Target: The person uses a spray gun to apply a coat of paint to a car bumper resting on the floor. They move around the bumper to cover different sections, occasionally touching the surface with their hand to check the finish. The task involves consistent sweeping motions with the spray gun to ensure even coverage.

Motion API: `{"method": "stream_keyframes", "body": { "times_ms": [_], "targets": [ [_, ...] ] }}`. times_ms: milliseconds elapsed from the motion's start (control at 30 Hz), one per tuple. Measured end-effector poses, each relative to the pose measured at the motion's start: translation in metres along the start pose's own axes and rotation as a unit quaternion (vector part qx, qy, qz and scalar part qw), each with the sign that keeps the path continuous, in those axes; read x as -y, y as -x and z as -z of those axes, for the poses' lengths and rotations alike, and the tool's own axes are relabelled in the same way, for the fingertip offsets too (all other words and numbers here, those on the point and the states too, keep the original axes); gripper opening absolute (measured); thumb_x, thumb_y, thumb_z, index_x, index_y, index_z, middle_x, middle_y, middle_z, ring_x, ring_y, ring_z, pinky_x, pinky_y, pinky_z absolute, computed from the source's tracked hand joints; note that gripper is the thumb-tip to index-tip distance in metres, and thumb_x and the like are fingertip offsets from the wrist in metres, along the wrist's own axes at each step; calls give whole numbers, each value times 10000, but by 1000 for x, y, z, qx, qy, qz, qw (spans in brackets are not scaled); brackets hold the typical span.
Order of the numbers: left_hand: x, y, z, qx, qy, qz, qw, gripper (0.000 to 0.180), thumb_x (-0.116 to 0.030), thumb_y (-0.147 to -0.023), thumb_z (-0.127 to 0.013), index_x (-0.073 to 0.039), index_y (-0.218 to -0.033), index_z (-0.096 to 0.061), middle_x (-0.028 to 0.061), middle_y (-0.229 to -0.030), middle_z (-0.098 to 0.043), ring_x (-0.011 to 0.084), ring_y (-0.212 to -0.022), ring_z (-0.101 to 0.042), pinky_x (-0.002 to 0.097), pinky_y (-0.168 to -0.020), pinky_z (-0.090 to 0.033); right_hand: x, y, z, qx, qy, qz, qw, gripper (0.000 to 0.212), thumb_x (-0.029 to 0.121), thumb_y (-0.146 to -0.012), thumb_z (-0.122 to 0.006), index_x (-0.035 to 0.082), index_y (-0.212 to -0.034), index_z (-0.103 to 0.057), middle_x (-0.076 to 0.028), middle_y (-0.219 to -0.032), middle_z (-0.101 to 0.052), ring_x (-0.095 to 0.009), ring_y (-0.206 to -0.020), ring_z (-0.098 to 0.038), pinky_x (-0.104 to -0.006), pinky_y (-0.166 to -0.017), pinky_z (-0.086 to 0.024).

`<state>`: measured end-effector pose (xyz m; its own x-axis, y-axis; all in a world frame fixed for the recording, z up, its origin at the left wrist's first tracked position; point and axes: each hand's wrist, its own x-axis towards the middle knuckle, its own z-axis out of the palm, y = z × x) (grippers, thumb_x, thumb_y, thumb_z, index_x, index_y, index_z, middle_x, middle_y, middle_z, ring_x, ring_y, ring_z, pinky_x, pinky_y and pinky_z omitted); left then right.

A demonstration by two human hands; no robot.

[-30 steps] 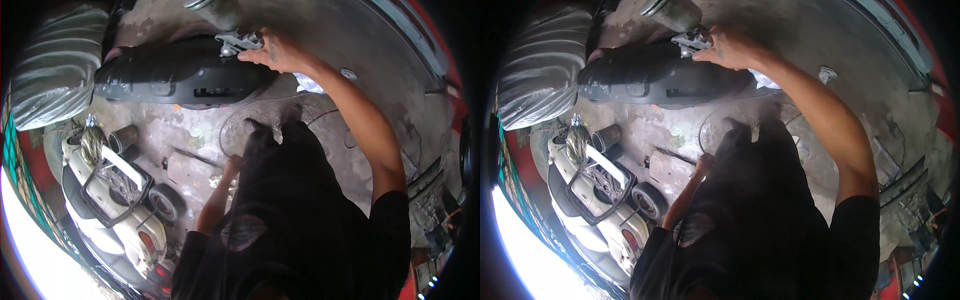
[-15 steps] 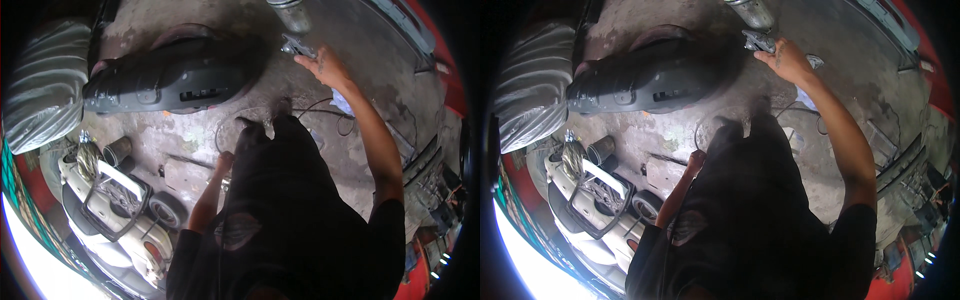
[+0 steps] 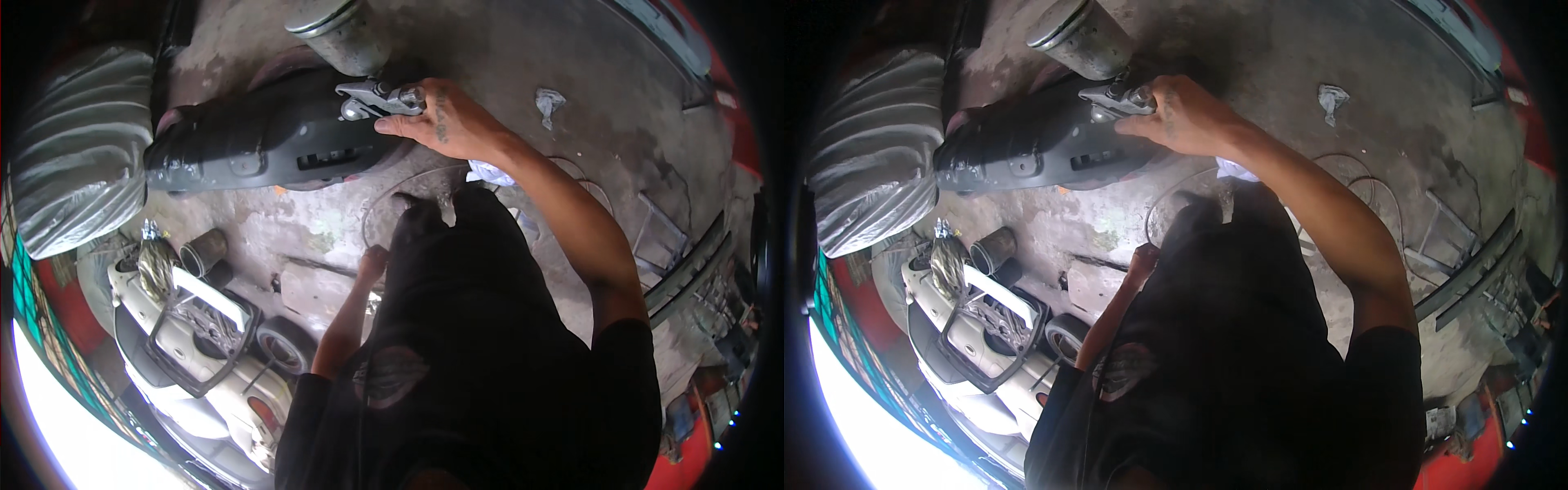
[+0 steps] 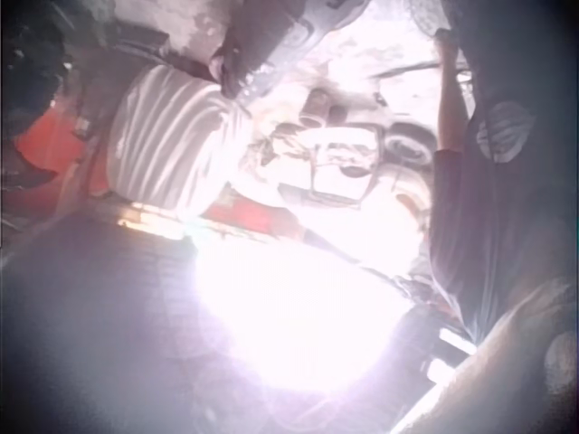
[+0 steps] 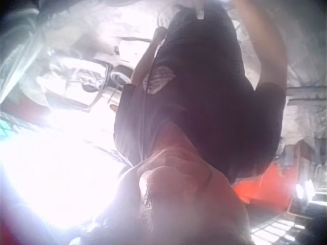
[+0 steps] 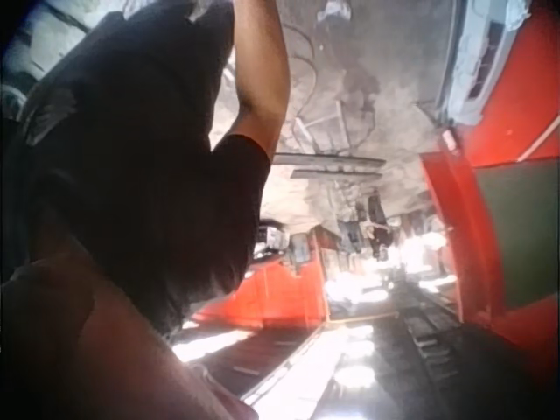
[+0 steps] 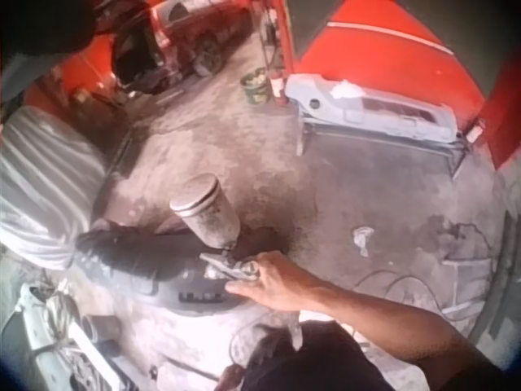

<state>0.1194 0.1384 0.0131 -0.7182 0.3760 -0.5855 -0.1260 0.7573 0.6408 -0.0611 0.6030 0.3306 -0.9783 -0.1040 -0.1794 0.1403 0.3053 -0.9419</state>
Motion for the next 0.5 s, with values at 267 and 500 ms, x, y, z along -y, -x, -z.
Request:
{"method": "stream_keyframes", "body": {
  "times_ms": [267,500],
  "targets": [
    [-25,19,-3,-20,-24,11,999,137,-150,-936,-666,-33,-914,-733,156,-908,-734,310,-843,-727,417,-729,-559,-11,-5,1,-64,156,-63,984,401,405,-963,-733,29,-1102,-735,-129,-674,-646,-270,-627,-631,-407,-666,-511],
    [-26,16,1,-20,-81,-30,996,141,-139,-934,-659,-19,-931,-732,158,-886,-737,278,-815,-726,401,-704,-554,11,0,-45,-59,131,5,990,410,403,-959,-713,-5,-991,-719,-214,-767,-722,-405,-790,-733,-470,-750,-582]
  ]
}}
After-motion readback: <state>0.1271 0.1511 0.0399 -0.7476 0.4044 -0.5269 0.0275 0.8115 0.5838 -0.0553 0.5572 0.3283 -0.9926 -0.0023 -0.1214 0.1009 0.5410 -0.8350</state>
